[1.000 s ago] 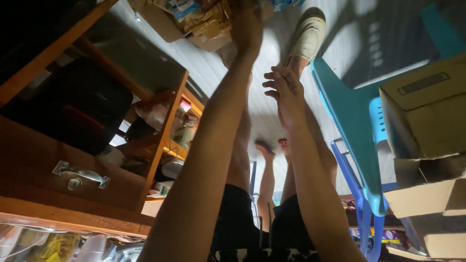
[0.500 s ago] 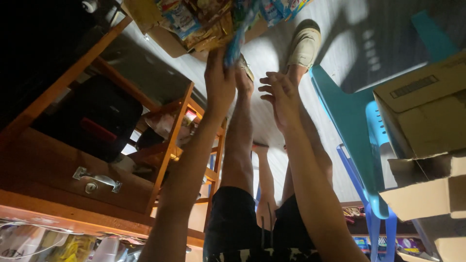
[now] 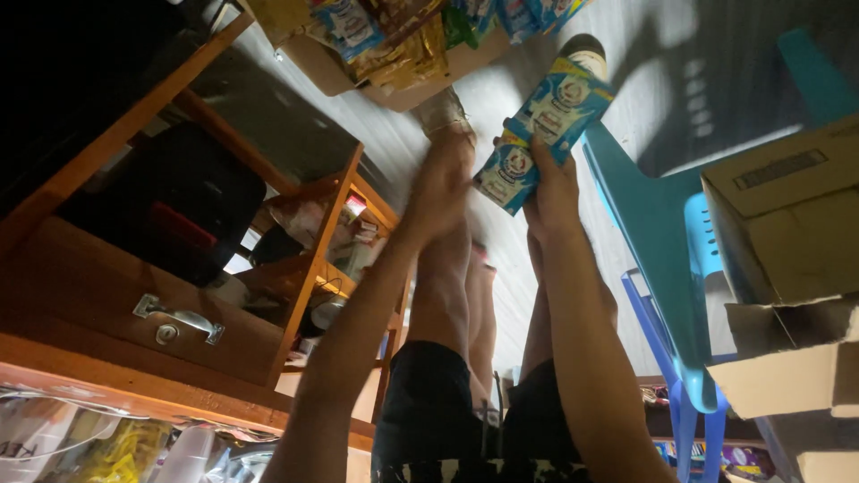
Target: Stocking grocery shelves with sachets of coffee and detergent.
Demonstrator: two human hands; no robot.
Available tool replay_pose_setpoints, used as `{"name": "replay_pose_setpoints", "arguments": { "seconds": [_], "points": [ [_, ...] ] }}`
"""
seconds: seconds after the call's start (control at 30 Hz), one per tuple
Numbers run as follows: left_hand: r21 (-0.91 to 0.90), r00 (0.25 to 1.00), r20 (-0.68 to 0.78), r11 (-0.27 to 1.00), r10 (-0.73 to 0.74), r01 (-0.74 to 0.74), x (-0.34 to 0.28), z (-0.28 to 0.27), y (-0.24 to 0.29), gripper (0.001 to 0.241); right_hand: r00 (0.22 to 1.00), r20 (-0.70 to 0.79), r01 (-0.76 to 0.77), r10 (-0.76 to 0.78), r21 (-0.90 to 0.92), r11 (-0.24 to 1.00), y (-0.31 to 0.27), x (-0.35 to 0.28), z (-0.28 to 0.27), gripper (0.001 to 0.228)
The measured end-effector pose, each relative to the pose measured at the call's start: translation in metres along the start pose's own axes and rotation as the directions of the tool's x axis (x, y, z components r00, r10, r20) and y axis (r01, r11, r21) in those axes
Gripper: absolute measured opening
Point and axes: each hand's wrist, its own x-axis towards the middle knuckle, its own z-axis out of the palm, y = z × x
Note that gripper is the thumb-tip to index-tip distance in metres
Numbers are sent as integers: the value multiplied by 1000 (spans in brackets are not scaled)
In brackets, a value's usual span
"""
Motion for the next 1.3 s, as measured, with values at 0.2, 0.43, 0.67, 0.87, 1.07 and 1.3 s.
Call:
{"name": "replay_pose_setpoints", "arguments": {
  "seconds": [0.2, 0.43, 0.67, 0.87, 1.07, 1.3],
  "points": [
    [143, 693, -720, 984, 31, 105, 124, -31, -246, 63, 999, 34, 19, -17, -78, 997, 6, -2, 10, 32],
    [49, 630, -744, 921, -224, 386, 187, -70, -248, 64, 999, 42, 35, -32, -83, 996, 23, 4, -3, 31],
    [81, 672, -717, 935, -185, 345, 170, -45, -293, 35, 999, -21, 25, -27, -121, 992, 19, 5, 6, 33],
    [446, 551, -760, 893, 345, 55, 129, -27, -161, 50, 997, -81, 0, -8, -100, 995, 20, 10, -1, 33],
    [81, 956, -274, 988, -105, 131, 159, 69, -132, 42, 995, -87, 39, -48, -98, 994, 14, 10, -3, 31],
    [-67, 896, -436, 996, -81, 58, 223, 176, -138, 83, 981, -164, 95, -101, -46, 994, 13, 13, -18, 29]
  ]
}}
